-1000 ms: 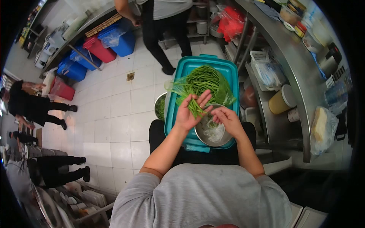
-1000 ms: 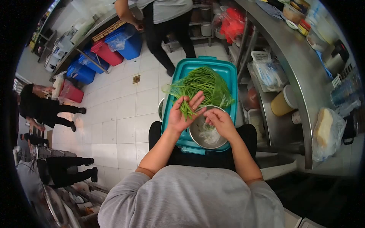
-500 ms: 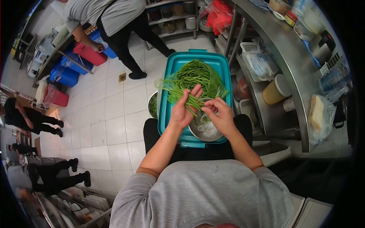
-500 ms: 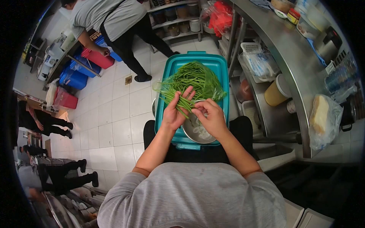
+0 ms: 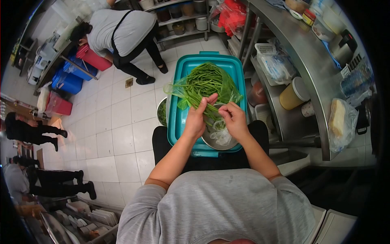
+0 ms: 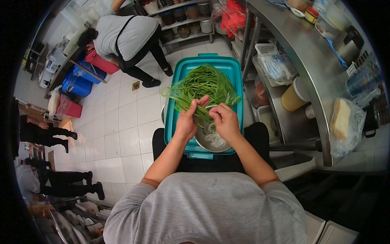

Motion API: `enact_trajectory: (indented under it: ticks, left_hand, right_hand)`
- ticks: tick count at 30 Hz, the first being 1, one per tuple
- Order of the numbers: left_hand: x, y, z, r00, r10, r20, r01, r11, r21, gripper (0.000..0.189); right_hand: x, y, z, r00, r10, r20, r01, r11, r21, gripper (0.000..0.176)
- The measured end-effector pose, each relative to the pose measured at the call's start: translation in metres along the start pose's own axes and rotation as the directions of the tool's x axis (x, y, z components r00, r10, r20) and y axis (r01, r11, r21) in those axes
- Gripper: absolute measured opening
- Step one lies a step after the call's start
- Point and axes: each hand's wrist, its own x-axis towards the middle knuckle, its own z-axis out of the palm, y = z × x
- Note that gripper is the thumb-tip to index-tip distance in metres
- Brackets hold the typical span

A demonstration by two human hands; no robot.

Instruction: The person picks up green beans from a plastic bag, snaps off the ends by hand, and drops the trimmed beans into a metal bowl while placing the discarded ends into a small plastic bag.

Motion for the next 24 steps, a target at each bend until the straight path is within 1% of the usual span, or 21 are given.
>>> enact_trajectory:
  ticks: [3,6,9,12,15,18,21,22,23,24]
  left_hand:
    - [0.002,-0.004,-0.005,0.999,-0.05,0.003,0.05,0.993,-0.106,0.023]
    - [0.01,-0.004,-0.017,0.991,-0.126,-0.049,0.104,0.943,-0.317,0.022]
    - [0.01,0.001,-0.02,0.993,-0.094,-0.064,0.069,0.944,-0.324,0.022]
    - [0.012,-0.001,-0.024,0.997,-0.071,-0.033,0.058,0.953,-0.296,0.024]
    - [0.012,-0.005,-0.021,0.999,-0.047,0.011,0.048,0.955,-0.291,0.024]
    - [0.008,-0.002,-0.014,0.998,-0.069,-0.006,0.064,0.949,-0.309,0.022]
    - [0.006,-0.004,-0.012,0.996,-0.073,0.045,0.084,0.944,-0.319,0.022]
    - [0.006,-0.004,-0.012,0.996,-0.074,0.046,0.085,0.942,-0.325,0.022]
    - [0.006,-0.003,-0.012,0.996,-0.075,0.046,0.086,0.94,-0.331,0.022]
    - [0.006,-0.003,-0.011,0.996,-0.076,0.046,0.087,0.937,-0.338,0.022]
  right_hand:
    - [0.0,-0.003,-0.001,0.995,-0.084,-0.049,0.09,0.985,0.15,0.003]
    - [-0.001,-0.009,-0.003,0.986,-0.123,-0.113,0.146,0.965,0.216,0.004]
    - [0.001,-0.01,-0.007,0.979,-0.202,-0.031,0.203,0.977,0.067,0.006]
    - [0.001,-0.009,-0.007,0.954,-0.297,0.035,0.299,0.941,-0.161,0.008]
    - [-0.002,-0.007,0.001,0.966,-0.254,0.05,0.259,0.943,-0.209,0.01]
    - [-0.002,0.001,0.004,0.957,-0.287,-0.04,0.271,0.935,-0.228,0.014]
    - [0.001,0.021,0.006,0.979,-0.192,-0.063,0.173,0.957,-0.233,0.011]
    - [0.0,0.027,0.006,0.997,-0.073,-0.031,0.072,0.997,-0.04,0.01]
    - [0.0,0.028,0.006,0.999,0.039,0.023,-0.042,0.988,0.151,0.009]
    - [0.0,0.029,0.006,0.986,0.137,0.098,-0.162,0.931,0.327,0.008]
